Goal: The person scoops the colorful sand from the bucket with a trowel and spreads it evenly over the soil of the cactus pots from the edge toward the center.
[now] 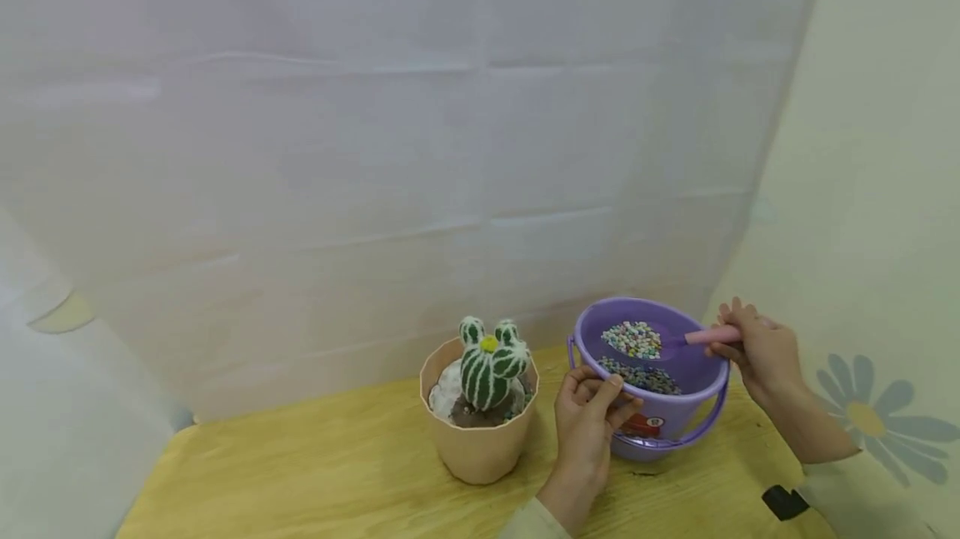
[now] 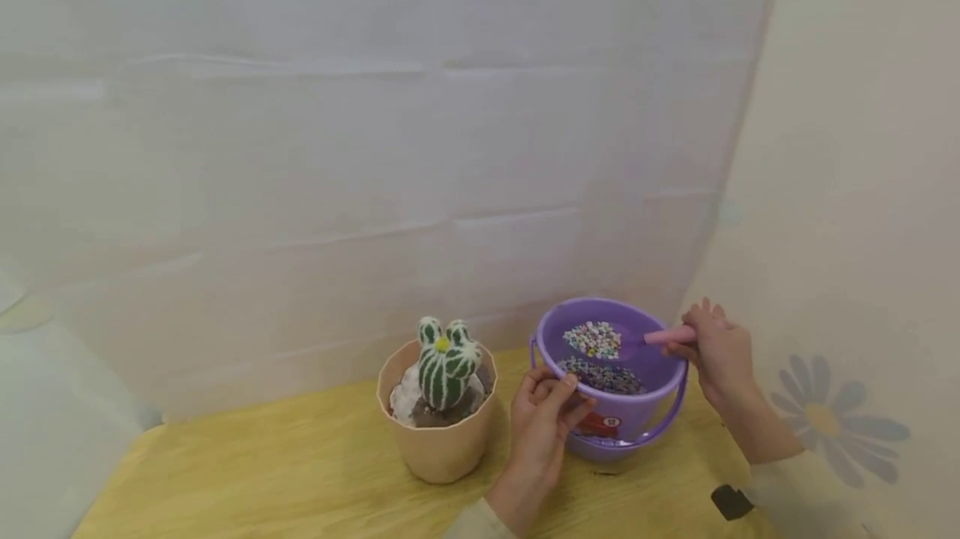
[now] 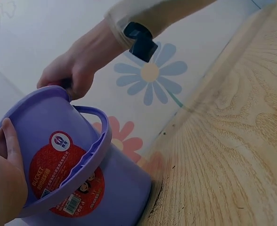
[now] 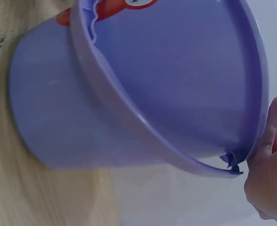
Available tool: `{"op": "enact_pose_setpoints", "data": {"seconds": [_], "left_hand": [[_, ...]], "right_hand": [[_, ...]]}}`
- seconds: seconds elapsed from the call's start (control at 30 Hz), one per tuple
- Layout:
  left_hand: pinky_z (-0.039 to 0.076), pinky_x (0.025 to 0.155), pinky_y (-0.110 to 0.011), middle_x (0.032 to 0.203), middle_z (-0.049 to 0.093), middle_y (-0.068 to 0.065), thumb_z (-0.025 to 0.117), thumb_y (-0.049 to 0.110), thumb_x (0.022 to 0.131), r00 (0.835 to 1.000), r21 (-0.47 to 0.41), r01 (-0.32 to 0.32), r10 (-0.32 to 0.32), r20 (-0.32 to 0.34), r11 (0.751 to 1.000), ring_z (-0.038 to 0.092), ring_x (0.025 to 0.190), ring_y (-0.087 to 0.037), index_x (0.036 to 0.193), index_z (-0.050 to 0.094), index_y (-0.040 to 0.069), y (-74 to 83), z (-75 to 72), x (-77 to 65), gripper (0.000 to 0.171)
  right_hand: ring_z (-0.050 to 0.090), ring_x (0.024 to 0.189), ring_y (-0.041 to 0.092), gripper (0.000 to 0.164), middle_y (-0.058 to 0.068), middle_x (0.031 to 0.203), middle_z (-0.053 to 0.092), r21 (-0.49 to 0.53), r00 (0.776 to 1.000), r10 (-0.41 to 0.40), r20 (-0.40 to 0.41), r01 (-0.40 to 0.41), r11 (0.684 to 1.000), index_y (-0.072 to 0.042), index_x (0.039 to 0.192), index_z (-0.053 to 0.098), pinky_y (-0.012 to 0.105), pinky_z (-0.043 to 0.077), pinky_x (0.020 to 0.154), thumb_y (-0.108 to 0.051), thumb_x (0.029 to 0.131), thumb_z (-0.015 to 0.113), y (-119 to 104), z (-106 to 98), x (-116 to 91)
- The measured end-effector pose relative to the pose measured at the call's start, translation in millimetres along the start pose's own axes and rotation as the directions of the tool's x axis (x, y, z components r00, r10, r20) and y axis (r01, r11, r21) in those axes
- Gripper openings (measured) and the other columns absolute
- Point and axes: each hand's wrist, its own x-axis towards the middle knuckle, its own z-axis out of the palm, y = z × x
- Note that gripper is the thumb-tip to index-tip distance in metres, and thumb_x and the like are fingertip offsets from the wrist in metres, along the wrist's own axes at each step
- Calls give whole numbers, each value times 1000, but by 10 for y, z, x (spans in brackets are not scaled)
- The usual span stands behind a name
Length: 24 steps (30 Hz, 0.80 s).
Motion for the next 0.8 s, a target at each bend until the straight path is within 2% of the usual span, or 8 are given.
{"op": "enact_pose_setpoints", "data": {"seconds": [0.2, 0.37, 0.47, 0.6, 0.63, 0.7, 0.73, 0.8], "left_hand": [[62, 76, -48, 91, 59, -11, 81, 7, 87, 1000, 11, 1, -1, 14, 1000, 69, 77, -26, 118, 49, -7, -17, -20, 13, 47], [61, 78, -46, 91, 60, -10, 81, 7, 87, 999, 15, 1, -1, 37, 1000, 70, 80, -26, 121, 47, -10, -14, -26, 7, 51], [62, 77, -46, 93, 61, -12, 80, 5, 88, 999, 17, -1, 0, 46, 1000, 70, 79, -26, 122, 45, -12, -6, -15, -14, 52], [61, 78, -46, 94, 61, -12, 79, 5, 89, 999, 28, -4, 3, 55, 1000, 69, 80, -25, 121, 47, -10, 27, -5, -11, 48], [61, 78, -46, 94, 61, -12, 78, 5, 89, 998, 31, -5, 3, 61, 1000, 69, 80, -25, 122, 47, -10, 38, -5, -7, 47], [61, 79, -47, 96, 62, -13, 77, 4, 90, 997, 39, -3, 0, 74, 999, 69, 81, -26, 121, 49, -7, 56, -8, 4, 44], [61, 80, -47, 97, 62, -14, 77, 4, 90, 997, 45, 0, -4, 79, 999, 69, 81, -26, 121, 49, -7, 62, -9, 7, 43], [61, 80, -48, 98, 62, -14, 77, 3, 90, 996, 59, 12, -17, 86, 998, 70, 82, -27, 122, 49, -7, 70, -14, 8, 43]], "right_hand": [[71, 56, 26, 37, 26, 77, 70, 62, 992, -54, -113, 61, 996, 10, 85, 74, 29, 60, 57, -20, 104, 62, 30, 90, 48], [71, 57, 26, 31, 28, 78, 69, 194, 985, -43, -165, 75, 978, 12, 87, 74, 27, 59, 53, -14, 101, 66, 3, 152, 37], [74, 66, 25, 25, 28, 82, 69, 242, 987, -39, -153, 76, 967, 13, 92, 74, 26, 59, 55, -9, 101, 66, -30, 177, -2], [74, 82, 20, 23, 29, 85, 68, 222, 988, -58, -141, 89, 971, 15, 91, 73, 24, 59, 59, -5, 100, 65, -66, 220, -24], [74, 87, 16, 24, 32, 89, 66, 220, 988, -60, -141, 91, 971, 17, 90, 72, 24, 59, 61, -4, 100, 65, -72, 227, -25], [69, 103, 9, 26, 32, 121, 59, 201, 988, -63, -141, 91, 975, 19, 89, 71, 23, 59, 64, -3, 101, 63, -75, 235, -37], [66, 110, 11, 27, 29, 138, 48, 197, 987, -57, -148, 86, 977, 19, 89, 71, 23, 58, 65, -4, 101, 63, -75, 232, -44], [53, 127, 5, 28, 15, 162, 10, 198, 989, -41, -141, 69, 978, 20, 93, 70, 22, 58, 70, -6, 101, 64, -63, 216, -64]]}}
